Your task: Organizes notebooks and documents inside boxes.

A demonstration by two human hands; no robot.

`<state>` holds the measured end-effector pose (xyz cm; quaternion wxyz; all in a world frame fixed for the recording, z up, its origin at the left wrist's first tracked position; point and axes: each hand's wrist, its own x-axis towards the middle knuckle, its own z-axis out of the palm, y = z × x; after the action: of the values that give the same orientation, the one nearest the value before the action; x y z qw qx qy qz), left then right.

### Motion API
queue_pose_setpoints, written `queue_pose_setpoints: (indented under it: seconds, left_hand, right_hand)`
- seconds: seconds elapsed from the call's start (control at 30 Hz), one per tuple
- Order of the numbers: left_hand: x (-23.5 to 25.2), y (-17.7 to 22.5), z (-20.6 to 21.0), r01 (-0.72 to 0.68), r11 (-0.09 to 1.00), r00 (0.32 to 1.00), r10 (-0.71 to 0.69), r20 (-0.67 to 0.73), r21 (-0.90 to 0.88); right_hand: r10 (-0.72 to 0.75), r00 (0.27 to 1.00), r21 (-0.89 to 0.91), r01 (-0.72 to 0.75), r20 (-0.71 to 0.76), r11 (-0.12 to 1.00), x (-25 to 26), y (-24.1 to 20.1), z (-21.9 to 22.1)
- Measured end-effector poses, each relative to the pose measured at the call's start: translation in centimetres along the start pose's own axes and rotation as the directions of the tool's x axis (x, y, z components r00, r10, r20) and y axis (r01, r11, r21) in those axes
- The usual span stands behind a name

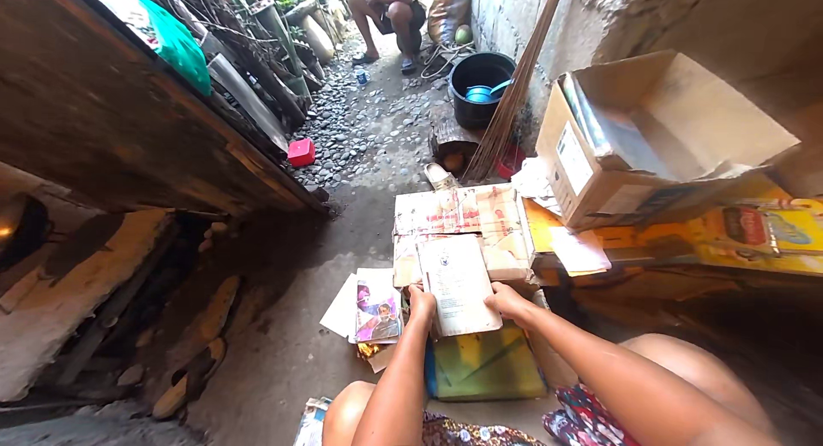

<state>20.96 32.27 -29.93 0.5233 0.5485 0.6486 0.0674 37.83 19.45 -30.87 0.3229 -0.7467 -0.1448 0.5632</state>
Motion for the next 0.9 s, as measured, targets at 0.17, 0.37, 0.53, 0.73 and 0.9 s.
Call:
queue_pose_setpoints:
  seconds: [0.17,0.37,0.53,0.73,0.9]
  left_hand:
    - [-0.2,0.0,0.0,-0.003,1.0,1.0,0.003,0.003,0.005]
    - [-0.1,0.0,0.2,0.001,1.0,1.0,-0.001,0.009,-0.008]
    - [-0.1,0.2,0.2,0.011,1.0,1.0,-0.011,0.003,0.02]
    - [-0.8,0.7,0.3,-0.042,0.999,0.996,0.042,0.075,-0.005]
    - [-1.0,1.5,-0.2,-0.141,0.966,0.985,0.116,0.125,0.217]
  right_hand:
    - [-0.01,1.0,-0.027,0.009,-0.009,1.0,0.3,0.1,0.1]
    - [-0.04,0.999,-0.047,0.039,-0.019,0.998,0.2,0.1,0.1]
    - [-0.138,0.99,-0.032,0.138,-0.001,0.99,-0.3,-0.2,0.1]
    - [-0.288,0.958,0.046,0.288,0.001,0.957,-2.1,-1.9,0.4]
    - [-0.386,0.917,-0.05,0.383,-0.095,0.922,-2.9,-3.1,0.0]
